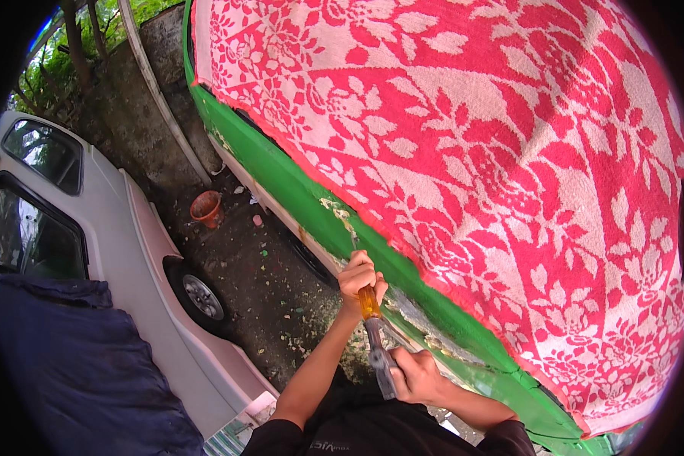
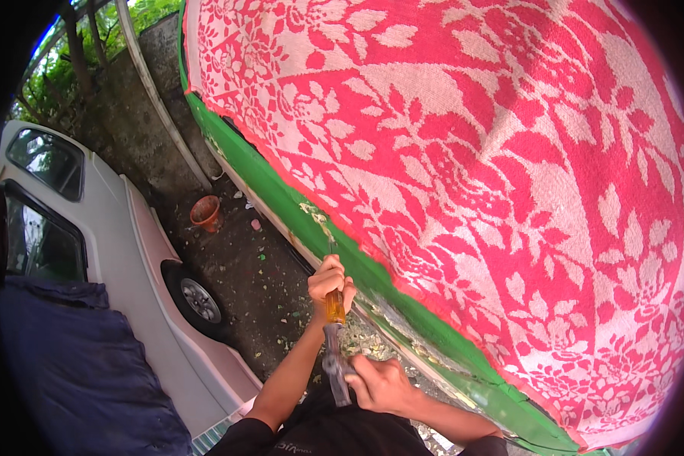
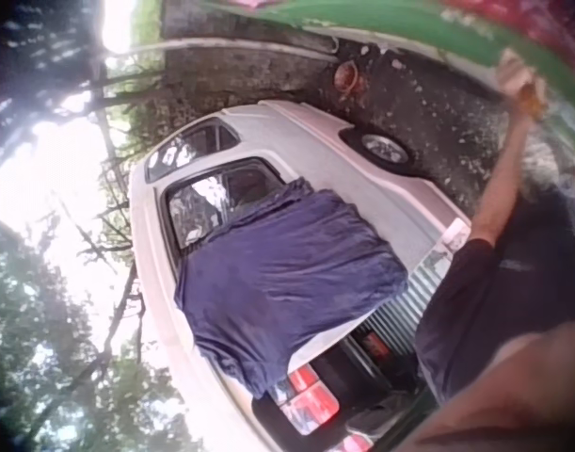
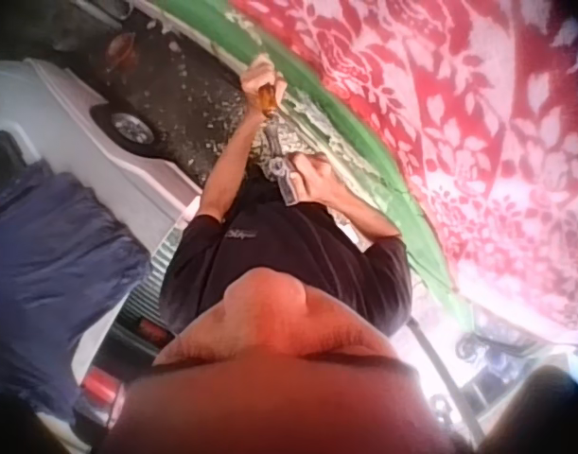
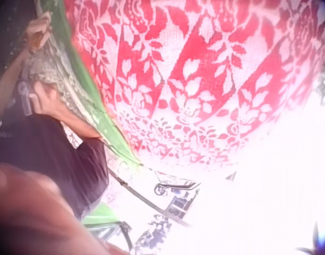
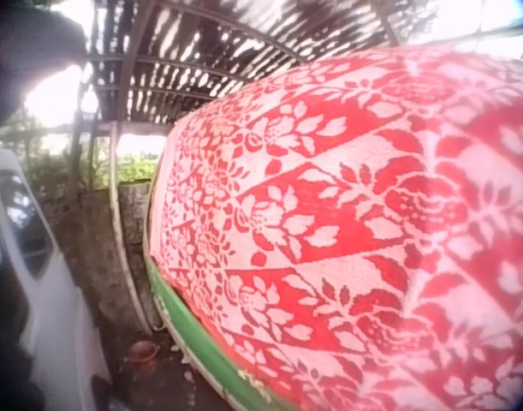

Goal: The person scrapes a green vehicle panel with a chisel and hammer, then ignites a blowtorch and applies heat to the same area. The person works on a narrow section of the panel while a patterned cloth covers the upper surface.

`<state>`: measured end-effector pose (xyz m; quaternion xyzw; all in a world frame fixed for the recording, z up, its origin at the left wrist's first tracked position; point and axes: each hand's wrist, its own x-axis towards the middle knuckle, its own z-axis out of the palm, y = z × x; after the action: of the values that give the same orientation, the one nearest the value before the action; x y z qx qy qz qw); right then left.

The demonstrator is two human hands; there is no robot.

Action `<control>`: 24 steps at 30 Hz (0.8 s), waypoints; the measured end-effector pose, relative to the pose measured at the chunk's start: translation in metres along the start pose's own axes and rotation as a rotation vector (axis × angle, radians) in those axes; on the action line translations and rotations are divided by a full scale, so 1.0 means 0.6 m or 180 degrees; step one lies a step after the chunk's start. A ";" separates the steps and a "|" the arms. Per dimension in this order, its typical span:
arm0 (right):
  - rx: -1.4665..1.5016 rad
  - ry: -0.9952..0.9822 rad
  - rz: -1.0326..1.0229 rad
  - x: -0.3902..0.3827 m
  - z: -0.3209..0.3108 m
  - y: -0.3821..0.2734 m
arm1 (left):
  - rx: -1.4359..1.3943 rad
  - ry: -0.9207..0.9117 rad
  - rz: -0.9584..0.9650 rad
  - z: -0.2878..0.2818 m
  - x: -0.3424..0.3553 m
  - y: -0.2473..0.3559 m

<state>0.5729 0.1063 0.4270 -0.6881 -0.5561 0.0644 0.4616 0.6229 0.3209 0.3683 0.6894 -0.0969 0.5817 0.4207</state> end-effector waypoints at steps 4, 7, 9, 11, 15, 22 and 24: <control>0.0208 0.0060 0.0142 0.003 0.006 0.008 | -0.0070 0.0067 -0.0059 -0.011 0.007 -0.009; 0.0346 0.0272 -0.0177 -0.010 0.014 0.012 | -0.0100 0.0045 -0.0121 -0.008 0.002 -0.005; 0.0390 0.0395 -0.0076 -0.017 0.022 0.015 | -0.0058 -0.0128 -0.0001 -0.006 -0.001 0.005; 0.0413 0.0521 0.0231 -0.026 0.025 0.016 | -0.0109 -0.0181 0.0065 0.005 -0.003 0.010; 0.0438 0.0534 0.0129 -0.020 0.020 0.019 | -0.0001 -0.0168 0.0089 -0.001 -0.004 0.007; 0.0173 0.0013 0.0101 -0.012 0.018 0.002 | -0.0141 -0.0329 0.0190 -0.004 -0.002 0.005; 0.0122 0.0056 -0.0010 -0.011 0.017 -0.003 | -0.0131 -0.0371 0.0202 -0.007 0.000 0.006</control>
<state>0.5632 0.1065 0.4197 -0.6787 -0.5518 0.0682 0.4797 0.6177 0.3215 0.3696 0.7099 -0.1550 0.5515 0.4097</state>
